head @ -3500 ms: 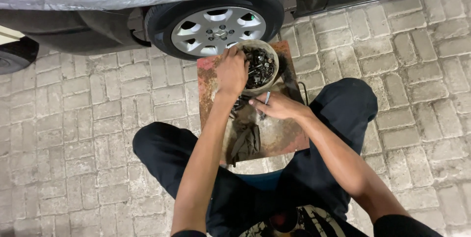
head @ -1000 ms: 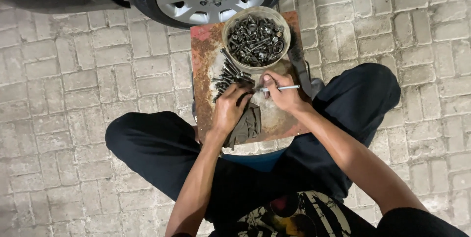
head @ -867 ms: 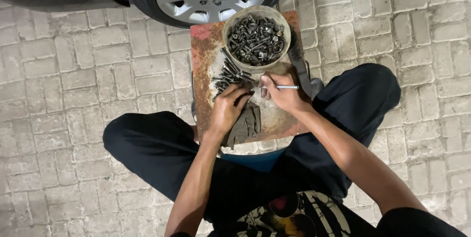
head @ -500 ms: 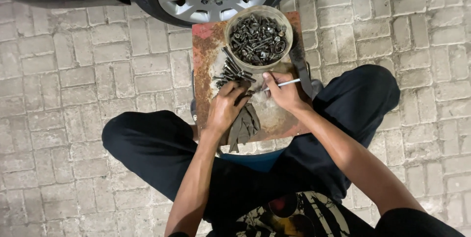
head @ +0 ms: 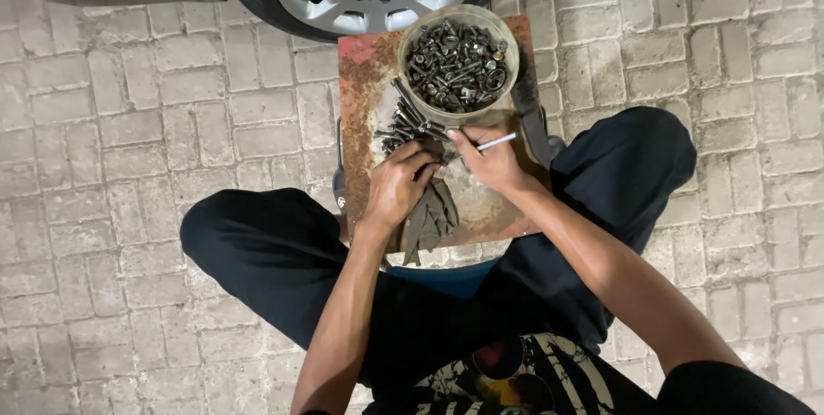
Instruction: The person sits on the floor and uses a small metal tool to scrape and clean individual metal parts taken from a plastic container. The cleaned parts are placed on a cloth on a small table.
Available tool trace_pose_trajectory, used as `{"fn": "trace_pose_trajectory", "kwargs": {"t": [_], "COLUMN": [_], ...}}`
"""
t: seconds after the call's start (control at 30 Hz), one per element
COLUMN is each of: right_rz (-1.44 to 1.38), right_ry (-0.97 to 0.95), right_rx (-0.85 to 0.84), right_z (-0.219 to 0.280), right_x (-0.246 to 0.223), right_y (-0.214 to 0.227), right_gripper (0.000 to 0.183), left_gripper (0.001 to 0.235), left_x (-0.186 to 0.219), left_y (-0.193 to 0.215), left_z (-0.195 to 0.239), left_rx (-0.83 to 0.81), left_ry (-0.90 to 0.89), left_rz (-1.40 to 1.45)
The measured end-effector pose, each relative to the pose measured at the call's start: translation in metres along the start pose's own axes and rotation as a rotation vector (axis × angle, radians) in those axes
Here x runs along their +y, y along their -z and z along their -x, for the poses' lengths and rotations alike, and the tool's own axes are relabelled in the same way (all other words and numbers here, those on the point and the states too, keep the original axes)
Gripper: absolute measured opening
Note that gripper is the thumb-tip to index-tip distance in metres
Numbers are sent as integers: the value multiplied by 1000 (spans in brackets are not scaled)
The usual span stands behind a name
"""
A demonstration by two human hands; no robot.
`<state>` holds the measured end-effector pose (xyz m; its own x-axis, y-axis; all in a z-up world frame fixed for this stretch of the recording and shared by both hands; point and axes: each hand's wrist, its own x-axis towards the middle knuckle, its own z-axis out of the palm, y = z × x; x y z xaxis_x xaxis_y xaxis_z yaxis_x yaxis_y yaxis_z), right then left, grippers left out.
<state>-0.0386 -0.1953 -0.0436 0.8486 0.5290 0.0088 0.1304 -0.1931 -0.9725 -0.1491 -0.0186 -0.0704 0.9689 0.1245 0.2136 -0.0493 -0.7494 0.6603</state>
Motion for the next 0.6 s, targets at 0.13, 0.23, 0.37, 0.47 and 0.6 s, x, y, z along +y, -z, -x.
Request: {"fn": "trace_pose_trajectory", "kwargs": {"t": [0.13,0.23,0.37,0.47,0.6], "right_rz": [133,114,-21,-18,26], "right_ry": [167,155,-19,10,78], "right_rx": [3,53,82,27,42], "right_z": [-1,0,3,5,2], "right_x": [-8,-3,11,18,22], "right_y": [-1,-5,-1,-5,-8], "right_gripper": [50,50,51,47,53], "left_gripper": [9,9,9,11,11], "left_x": [-3,-6,-7,-1,12], "left_y": [-3,-7,-4,1,11], "left_z": [1,3,2,1,-2], "left_rx": [3,11,2,17,22], "left_ry": [-13,-22,-34,-39,-35], "left_rz": [-2,-13,-15,-15,10]}}
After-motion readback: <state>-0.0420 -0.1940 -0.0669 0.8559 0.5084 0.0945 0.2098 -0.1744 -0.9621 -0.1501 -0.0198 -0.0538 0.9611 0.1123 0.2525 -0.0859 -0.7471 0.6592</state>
